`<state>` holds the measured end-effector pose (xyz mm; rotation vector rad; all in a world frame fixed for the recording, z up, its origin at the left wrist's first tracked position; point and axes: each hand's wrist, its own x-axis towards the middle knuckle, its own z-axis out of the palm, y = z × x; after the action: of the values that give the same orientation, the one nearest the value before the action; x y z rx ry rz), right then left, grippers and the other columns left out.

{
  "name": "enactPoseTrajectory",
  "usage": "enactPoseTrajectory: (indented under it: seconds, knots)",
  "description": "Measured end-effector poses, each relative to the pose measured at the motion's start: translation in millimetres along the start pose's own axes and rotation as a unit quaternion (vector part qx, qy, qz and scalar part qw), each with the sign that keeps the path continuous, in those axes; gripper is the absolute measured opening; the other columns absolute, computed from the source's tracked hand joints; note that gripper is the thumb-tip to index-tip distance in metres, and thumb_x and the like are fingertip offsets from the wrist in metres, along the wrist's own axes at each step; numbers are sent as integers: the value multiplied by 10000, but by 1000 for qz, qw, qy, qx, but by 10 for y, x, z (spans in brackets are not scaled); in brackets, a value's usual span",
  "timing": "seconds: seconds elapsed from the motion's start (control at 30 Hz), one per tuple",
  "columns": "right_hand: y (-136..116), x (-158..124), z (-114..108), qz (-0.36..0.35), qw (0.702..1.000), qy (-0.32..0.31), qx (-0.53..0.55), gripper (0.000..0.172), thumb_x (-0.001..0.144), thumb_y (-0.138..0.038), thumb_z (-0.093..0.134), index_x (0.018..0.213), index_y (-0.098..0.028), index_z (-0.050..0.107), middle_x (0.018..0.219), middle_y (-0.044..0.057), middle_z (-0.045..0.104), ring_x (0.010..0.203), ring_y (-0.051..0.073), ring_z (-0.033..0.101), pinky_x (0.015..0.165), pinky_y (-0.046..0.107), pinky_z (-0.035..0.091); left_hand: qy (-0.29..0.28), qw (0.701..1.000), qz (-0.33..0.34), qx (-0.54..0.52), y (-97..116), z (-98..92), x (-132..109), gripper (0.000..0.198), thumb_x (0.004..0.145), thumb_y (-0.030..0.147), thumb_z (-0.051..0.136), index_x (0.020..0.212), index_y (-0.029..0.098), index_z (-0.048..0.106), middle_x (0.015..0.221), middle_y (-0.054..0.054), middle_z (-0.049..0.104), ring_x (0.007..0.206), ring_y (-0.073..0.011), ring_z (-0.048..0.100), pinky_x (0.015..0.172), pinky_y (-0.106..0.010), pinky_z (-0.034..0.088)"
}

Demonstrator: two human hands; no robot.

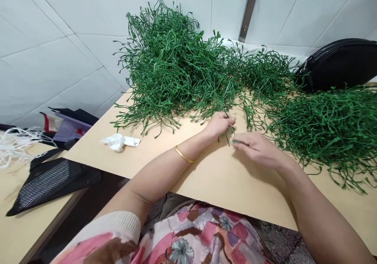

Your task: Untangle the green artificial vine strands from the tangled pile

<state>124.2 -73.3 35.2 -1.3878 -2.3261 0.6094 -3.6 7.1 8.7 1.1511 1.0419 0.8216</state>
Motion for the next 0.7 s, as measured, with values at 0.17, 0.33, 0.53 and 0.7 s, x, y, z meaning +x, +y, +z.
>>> enactPoseTrajectory:
  seconds: [0.17,0.33,0.53,0.7]
  knots:
    - [-284,-154,-273,-10,994,106,-18,323,862,-338,401,576,-195,359,504,-19,384,477,95,338,504,248,255,-21,1000,-5,-16,53,-119,28,237,776,265,590,594,120,547,474,29,462,377,-17,282,396,-180,204]
    - [146,-340,-862,233,874,333,-266,293,830,-486,429,732,-220,502,555,51,465,540,186,439,558,335,290,-80,987,-86,-106,90,-181,14,383,866,395,432,658,111,581,553,-33,528,421,-53,406,391,-189,279]
    - [600,-410,-979,237,883,316,-256,344,808,-479,428,895,-190,593,815,136,610,774,260,552,678,408,356,-141,967,-152,-149,145,-141,-40,394,893,395,350,768,112,595,628,-72,585,518,-97,519,432,-196,373]
    - [377,-256,-448,155,939,270,-144,288,816,-392,438,905,-190,625,834,112,634,796,233,561,704,373,383,-150,970,-139,-133,142,-125,-64,345,894,371,363,808,114,576,652,-67,605,537,-108,548,504,-223,445]
